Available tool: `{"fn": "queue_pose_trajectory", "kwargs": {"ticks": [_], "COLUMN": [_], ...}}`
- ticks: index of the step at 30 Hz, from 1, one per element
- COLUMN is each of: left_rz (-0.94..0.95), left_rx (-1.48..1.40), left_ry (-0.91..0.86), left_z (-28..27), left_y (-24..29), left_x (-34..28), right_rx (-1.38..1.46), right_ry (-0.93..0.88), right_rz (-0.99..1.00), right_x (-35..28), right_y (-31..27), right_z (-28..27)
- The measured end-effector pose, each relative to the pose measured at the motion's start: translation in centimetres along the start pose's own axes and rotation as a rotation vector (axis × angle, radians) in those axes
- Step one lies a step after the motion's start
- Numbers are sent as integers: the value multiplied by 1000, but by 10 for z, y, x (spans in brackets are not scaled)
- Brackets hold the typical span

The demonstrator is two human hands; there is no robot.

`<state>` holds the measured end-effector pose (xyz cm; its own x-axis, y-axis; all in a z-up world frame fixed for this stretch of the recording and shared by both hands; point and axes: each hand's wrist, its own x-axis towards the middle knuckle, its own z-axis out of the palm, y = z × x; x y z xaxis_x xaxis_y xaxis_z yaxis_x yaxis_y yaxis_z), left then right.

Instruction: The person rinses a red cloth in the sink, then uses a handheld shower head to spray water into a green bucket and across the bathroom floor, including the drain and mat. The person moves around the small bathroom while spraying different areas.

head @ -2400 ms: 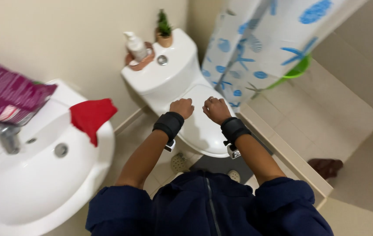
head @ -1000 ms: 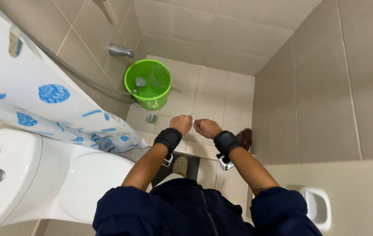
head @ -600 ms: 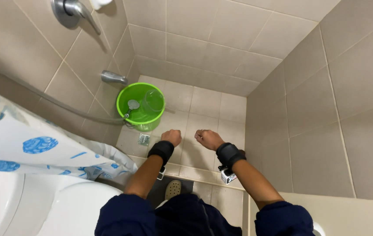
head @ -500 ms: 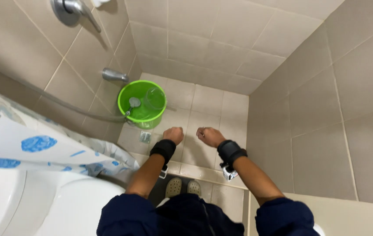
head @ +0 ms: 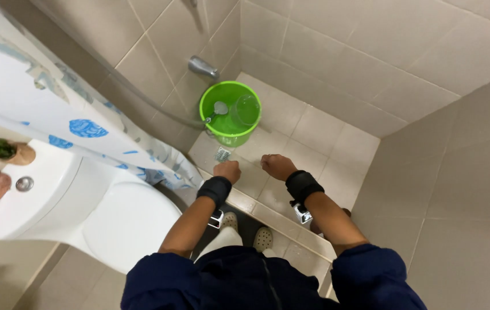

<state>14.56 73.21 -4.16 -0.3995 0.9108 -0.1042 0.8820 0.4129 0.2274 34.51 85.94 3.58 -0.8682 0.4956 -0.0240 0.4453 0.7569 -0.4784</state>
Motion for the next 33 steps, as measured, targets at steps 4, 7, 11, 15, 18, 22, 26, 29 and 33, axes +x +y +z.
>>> {"fn": "queue_pose_trajectory", "kwargs": {"ticks": [4, 7, 11, 15, 18, 22, 26, 29, 33], "left_rz": [-149, -189, -258, -317, -436, -598, -687, -667, -751], "left_rx": [-71, -56, 20, 20, -41, -216, -341, -387, -430], "left_ry": [-40, 69, 165, 316, 343, 236, 259, 315, 366], "left_z": [-25, -25, -42, -51, -103, -125, -143, -146, -141], "left_y": [-33, -71, -109, -156, -156, -168, -172, -180, -191], "left_x": [4, 22, 65, 123, 133, 141, 147, 151, 155], "right_rx": [-50, -66, -102, -94, -101, -51, -142, -143, -130], "right_ry": [-102, -153, -206, -304, -323, -311, -295, -272, -287], "right_rz": [-58, -35, -76, -81, -89, -32, -14, 0, -41], "right_x": [39, 74, 122, 147, 142, 139, 145, 150, 147], "right_y": [-9, -26, -51, -67, -69, -45, -32, -33, -44], "right_z": [7, 12, 15, 26, 26, 27, 17, 16, 25]}}
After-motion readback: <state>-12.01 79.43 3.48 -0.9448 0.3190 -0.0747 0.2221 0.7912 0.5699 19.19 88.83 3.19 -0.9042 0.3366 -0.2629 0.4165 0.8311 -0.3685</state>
